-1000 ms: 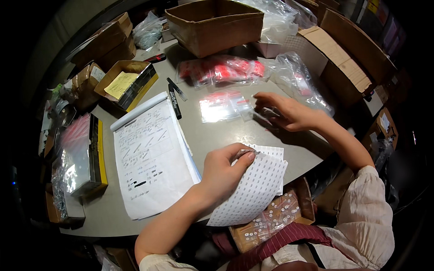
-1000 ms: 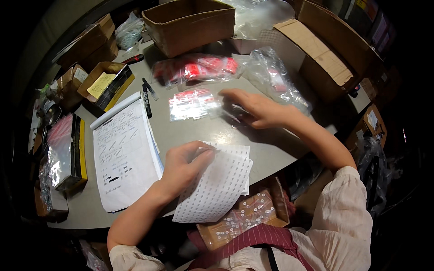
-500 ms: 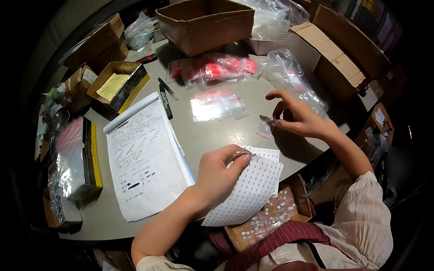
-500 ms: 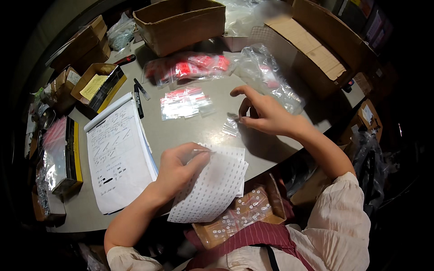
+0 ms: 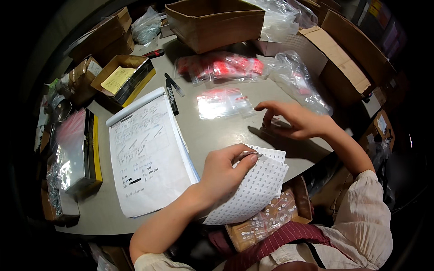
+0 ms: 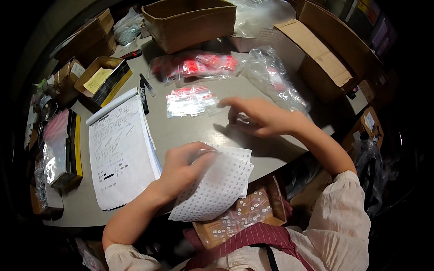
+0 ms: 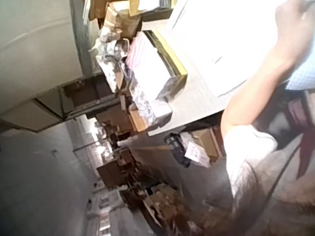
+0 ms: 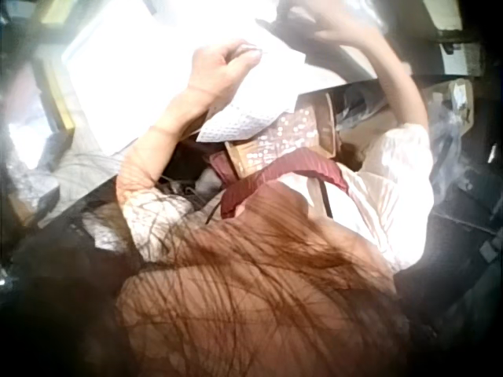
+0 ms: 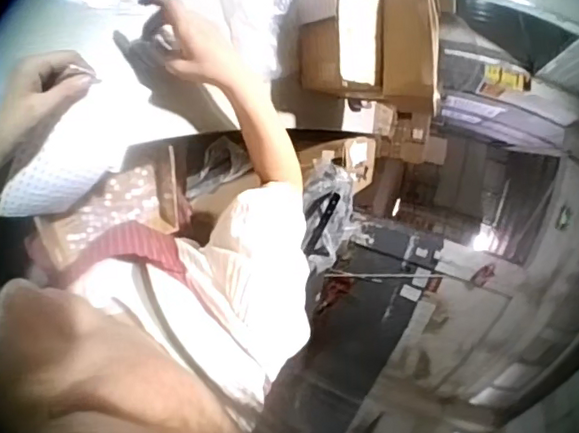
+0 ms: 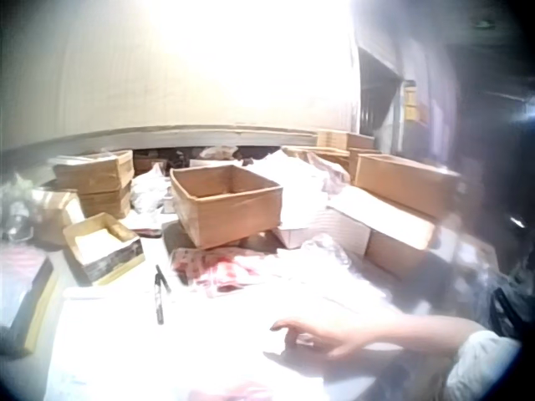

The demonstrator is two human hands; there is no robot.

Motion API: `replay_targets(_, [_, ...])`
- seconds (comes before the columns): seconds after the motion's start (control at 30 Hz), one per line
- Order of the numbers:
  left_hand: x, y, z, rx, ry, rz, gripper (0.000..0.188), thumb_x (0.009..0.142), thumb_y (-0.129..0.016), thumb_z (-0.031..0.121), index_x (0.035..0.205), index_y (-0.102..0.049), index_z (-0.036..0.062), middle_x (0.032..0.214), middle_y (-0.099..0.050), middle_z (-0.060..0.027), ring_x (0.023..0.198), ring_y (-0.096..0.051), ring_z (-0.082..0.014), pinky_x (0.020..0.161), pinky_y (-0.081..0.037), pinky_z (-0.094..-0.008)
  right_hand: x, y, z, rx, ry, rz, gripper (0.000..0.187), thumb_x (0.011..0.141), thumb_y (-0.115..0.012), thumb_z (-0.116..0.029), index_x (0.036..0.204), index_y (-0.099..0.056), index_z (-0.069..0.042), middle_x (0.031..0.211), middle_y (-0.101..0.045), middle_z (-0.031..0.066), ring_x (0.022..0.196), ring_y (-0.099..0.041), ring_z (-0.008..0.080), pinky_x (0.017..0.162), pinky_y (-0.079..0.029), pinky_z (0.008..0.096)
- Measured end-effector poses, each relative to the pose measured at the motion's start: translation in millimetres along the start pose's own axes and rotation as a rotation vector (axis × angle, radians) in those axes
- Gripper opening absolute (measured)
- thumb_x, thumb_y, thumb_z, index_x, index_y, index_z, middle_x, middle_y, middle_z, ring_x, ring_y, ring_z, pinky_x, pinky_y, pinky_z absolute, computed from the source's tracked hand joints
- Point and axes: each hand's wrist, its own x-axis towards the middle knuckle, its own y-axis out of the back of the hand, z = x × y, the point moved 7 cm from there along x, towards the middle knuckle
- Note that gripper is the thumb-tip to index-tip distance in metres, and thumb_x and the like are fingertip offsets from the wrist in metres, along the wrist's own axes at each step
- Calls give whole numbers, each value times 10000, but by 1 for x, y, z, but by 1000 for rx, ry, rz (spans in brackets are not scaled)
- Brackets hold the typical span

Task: The person repeatedly peels small circular labels from a perforated sheet and places them into small clear plastic bags on a cluttered work table. The person handles the label sheet and bags by hand, occasionally adjusting the sheet and repositioning bags while continuing the repetitive placement.

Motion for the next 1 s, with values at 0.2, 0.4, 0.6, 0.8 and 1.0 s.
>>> replay_targets(0.2, [-1,1,1,39,17,11,256,971,-683,172,1116,-743,-30,961,-767,-101,879,-671,-122,793,-542,-290,6,-9,4,-79,-250,219,676,910,-757,-119,1484,-404,-65,1042,-638,149,920,-652,327,825,-529,427])
replay_targets(0.4, [-1,-1,2,-5,-25,12,259,968,-684,169,1117,-741,-35,969,-771,-108,874,-678,-127,793,-547,-298,1,4,16,205,-349,300,532,945,-731,-141,1379,-440,-46,884,-642,55,729,-598,111,647,-481,283])
replay_targets(0.6, [-2,-1,4,46,-60,9,260,963,-684,166,1112,-741,-39,966,-776,-122,877,-690,-141,793,-551,-303,-18,-12,11,519,-464,186,463,898,-682,-78,1307,-469,-29,883,-652,38,790,-581,79,695,-467,245])
replay_targets(0.8, [-3,0,6,61,-61,23,254,958,-688,163,1108,-745,-35,953,-777,-120,869,-692,-137,787,-551,-302,-24,-8,8,283,-407,259,391,889,-666,-73,1236,-491,-26,809,-664,77,732,-609,157,682,-488,316])
replay_targets(1.0, [-2,-1,5,48,-44,24,247,959,-690,162,1098,-749,-33,950,-776,-114,863,-689,-132,780,-552,-297,-18,-11,-12,-221,-401,247,424,925,-740,-163,1241,-479,-56,803,-648,189,733,-657,367,686,-503,436])
